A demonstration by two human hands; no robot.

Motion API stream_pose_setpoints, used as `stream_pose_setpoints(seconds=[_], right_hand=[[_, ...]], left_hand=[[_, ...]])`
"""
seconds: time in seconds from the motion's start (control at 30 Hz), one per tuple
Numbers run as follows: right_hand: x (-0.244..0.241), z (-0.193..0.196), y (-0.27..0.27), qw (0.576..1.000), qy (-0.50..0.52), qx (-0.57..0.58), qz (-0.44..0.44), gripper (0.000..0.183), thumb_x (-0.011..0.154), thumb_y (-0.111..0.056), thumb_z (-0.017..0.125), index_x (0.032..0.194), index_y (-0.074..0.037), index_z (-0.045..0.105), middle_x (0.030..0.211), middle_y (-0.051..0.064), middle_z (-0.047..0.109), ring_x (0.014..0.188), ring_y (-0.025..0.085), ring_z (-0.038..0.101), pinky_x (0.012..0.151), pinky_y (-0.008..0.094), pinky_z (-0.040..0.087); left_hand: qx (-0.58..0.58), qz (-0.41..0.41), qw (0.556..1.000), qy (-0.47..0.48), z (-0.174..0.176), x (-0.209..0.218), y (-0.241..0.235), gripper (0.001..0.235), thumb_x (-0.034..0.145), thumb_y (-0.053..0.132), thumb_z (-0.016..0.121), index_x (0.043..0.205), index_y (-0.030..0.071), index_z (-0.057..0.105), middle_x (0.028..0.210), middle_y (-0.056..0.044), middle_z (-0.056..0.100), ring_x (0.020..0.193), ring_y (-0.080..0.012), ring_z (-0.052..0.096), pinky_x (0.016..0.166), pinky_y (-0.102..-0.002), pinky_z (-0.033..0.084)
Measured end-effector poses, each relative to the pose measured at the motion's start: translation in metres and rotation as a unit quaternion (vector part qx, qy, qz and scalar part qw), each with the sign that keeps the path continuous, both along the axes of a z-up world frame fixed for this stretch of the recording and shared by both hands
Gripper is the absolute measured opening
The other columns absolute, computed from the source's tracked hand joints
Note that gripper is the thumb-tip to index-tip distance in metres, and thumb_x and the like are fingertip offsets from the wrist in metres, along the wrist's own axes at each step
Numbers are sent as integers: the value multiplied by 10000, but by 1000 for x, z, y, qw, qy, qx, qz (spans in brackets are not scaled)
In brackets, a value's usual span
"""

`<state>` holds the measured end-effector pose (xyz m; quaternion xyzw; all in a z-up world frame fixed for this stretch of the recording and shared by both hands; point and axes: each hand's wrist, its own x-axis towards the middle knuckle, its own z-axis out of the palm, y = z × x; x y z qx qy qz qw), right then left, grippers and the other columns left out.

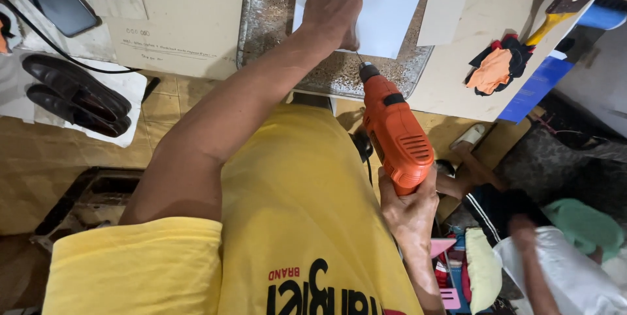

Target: Aligning a stack of paper and using a handheld power drill to create holes through the stack.

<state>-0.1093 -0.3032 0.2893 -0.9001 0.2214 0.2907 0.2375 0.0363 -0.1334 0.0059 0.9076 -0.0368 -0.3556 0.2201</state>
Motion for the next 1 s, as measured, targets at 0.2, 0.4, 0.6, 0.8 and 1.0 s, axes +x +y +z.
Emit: stream_pose_setpoints(seconds=[0.2, 0.4, 0.6, 0.8, 1.0], right_hand=[[-7, -7, -10, 1000, -19, -1, 13, 409, 850, -226, 729, 1177, -61, 547, 741, 51, 623, 629, 206, 545, 654, 379, 499], [-5, -8, -9, 1000, -8, -25, 9, 442, 816, -255, 725, 1161, -55, 534, 857, 94, 670, 706, 264, 601, 690, 407, 519], [0, -4, -4, 999, 17, -29, 5, 472, 825, -257, 710, 1219, -70, 529, 827, 83, 682, 690, 257, 610, 689, 402, 519], [7, -6, -8, 998, 39, -43, 33, 683, 817, -262, 720, 1423, -73, 467, 807, 103, 712, 651, 275, 655, 689, 397, 556], [26, 0, 5, 997, 38, -27, 57, 671, 845, -257, 706, 1441, -69, 461, 844, 99, 721, 646, 240, 651, 660, 375, 533]], left_hand=[[2, -4, 1000, -4, -7, 1, -2, 427, 569, 415, 932, 791, 137, 696, 690, -20, 670, 591, -248, 652, 485, -392, 565], [-6, 2, 1000, -6, 0, 2, 0, 334, 601, 327, 891, 793, 134, 699, 702, -27, 689, 615, -250, 671, 528, -382, 573], [-5, -4, 1000, 22, -3, 4, 0, 414, 604, 419, 937, 784, 135, 696, 698, -34, 684, 608, -256, 664, 509, -390, 564], [-15, 19, 1000, -14, 1, -1, -1, 439, 595, 390, 948, 850, 109, 727, 733, -51, 701, 646, -266, 671, 539, -388, 563], [-24, 11, 1000, 7, 5, 3, 3, 561, 625, 499, 957, 947, 101, 728, 776, -60, 715, 685, -266, 683, 571, -390, 565]])
